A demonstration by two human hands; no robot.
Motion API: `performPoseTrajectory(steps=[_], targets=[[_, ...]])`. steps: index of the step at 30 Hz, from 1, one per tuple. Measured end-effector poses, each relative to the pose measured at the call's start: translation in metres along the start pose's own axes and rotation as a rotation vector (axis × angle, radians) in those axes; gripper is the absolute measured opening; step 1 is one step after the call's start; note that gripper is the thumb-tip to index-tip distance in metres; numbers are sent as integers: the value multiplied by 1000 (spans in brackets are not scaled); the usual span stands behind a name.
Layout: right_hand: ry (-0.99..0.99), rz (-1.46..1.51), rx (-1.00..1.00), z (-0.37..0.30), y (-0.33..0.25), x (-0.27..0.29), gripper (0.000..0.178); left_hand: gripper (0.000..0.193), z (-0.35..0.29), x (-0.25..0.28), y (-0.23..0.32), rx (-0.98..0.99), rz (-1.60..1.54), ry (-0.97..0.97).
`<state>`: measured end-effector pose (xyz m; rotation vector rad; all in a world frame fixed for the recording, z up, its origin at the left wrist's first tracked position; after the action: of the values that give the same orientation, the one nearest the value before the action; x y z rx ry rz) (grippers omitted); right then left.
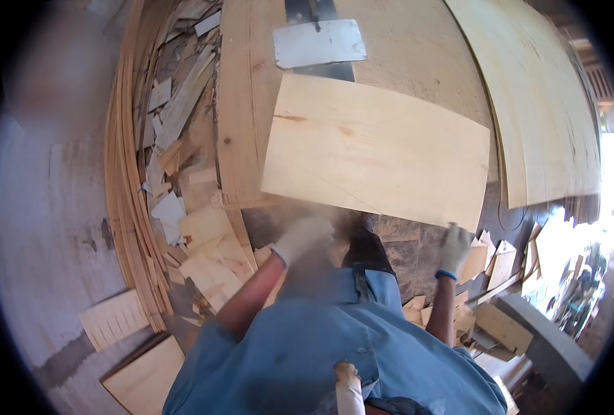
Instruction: The person sands a rectangular wooden board by hand on a workbench, repeatedly flipping and repositioning it to smooth different edges and surfaces. The person then places a smaller reddish board on the larger board and marks its outline with a red pencil.
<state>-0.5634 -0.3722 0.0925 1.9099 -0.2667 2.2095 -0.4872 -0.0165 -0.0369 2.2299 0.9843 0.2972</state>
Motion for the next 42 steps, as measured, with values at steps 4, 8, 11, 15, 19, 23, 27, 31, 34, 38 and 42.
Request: performPoseTrajectory(steps=[4,8,11,15,19,23,27,31,34,38,42], targets=[[-2,539,-866,3,127,-32,45,36,39,-86,-44,110,-590,-43],[-5,875,-956,3,177,-116,55,46,38,-120,52,-147,-409,32],[80,1002,-908,16,160,-121,61,45,81,-128,25,-416,-646,25],[7,583,-450,6,156,-131,55,26,64,-107,94,-491,690,460],[-138,702,-269,-65,77,-153,40,26,0,-31,123,-617,89,744],[-555,882,389,-106,-32,-128,27,28,55,-28,-3,-436,-61,774],[-661,551,486,-47,-24,-71,20,35,39,-49,2,-359,-272,639],[-80,517,39,61,42,0,21,43,31,-56,-27,-147,-536,604],[-201,563,-227,74,90,-81,24,39,51,-54,-47,-320,-596,643],[-400,701,-36,59,55,-111,27,25,34,-42,-41,-291,-372,806],[-417,879,-11,41,23,-94,29,38,-3,-14,-22,-181,-731,722]])
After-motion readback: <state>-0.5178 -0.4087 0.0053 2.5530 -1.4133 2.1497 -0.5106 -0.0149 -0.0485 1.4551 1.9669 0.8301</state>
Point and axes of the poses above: each hand's wrist, its own z-axis towards the middle knuckle, its own x-axis out of the back of the hand, y = z × x, the point moved 10 cm from there along z, towards the middle knuckle, and after that the axes turned 5 degrees about x, right-handed, at the moved point
